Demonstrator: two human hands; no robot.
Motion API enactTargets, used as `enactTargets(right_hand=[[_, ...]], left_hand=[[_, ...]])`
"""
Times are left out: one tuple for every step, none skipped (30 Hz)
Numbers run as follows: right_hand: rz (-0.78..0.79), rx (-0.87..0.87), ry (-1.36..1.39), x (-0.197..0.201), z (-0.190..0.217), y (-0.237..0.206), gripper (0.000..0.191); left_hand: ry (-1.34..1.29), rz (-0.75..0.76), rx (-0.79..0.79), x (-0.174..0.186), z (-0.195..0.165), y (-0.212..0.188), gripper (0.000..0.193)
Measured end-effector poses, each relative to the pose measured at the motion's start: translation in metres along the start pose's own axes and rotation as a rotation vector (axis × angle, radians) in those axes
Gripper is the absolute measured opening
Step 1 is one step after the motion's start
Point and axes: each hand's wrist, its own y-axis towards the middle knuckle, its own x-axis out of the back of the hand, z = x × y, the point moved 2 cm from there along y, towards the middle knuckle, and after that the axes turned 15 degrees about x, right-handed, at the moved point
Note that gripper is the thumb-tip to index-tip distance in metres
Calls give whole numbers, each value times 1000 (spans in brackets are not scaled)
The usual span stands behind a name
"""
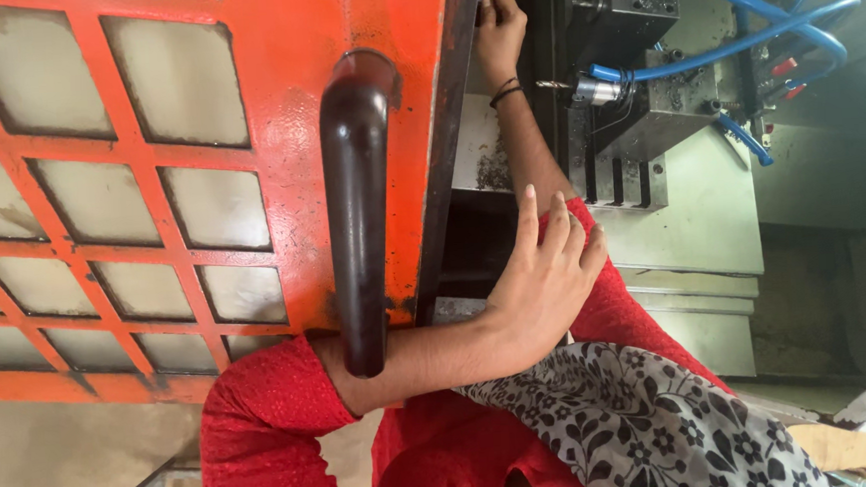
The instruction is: The person repeatedly picks up small cylindrical metal parts from a cardboard box and inserts them one by one into a slot on a red industrial machine. The person then retrieves the processed parts and places them into a second box.
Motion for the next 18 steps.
enactTargets(right_hand=[[-9,-40,-8,0,1,0,39],[-15,-62,7,0,2,1,39],[-21,-83,21,0,4,2,38],[-26,-104,35,0,5,2,38],[-21,-108,13,0,7,3,38],[-15,-111,-9,0,9,3,39],[-8,-114,-30,1,11,3,39],[-4,-80,-60,1,14,4,39],[1,-46,-90,1,16,4,39],[8,-11,-119,1,17,4,40],[9,10,-80,0,18,4,40],[8,30,-41,-1,20,4,41],[6,48,-3,-2,21,3,42],[-11,19,31,-3,22,-1,42],[-32,-10,60,-3,24,-8,43],[-62,-35,88,-1,30,-10,44],[-53,-78,39,2,38,-15,40],[-47,-130,-17,8,45,-30,37]], left_hand=[[-5,-7,4,0,0,0,66],[-2,-5,-3,0,0,0,67],[0,-3,-10,0,0,-1,68],[1,-2,-17,-1,0,-1,69],[7,-3,-16,-1,0,-1,69],[12,-6,-14,-1,-1,-1,68],[18,-9,-13,-2,-1,-1,68],[15,-8,-11,-3,-1,-1,67],[12,-9,-8,-3,-2,-1,67],[10,-10,-4,-3,-2,-1,66],[9,-24,1,-3,-2,-1,67],[10,-37,4,-3,-2,-1,67],[11,-50,5,-3,-1,-2,68],[-12,-78,14,-2,-1,-2,66],[-37,-106,18,-1,-1,-2,65],[-59,-138,13,-1,0,-1,63],[-77,-147,-2,-2,0,-1,63],[-104,-150,-23,-3,-2,0,64]])
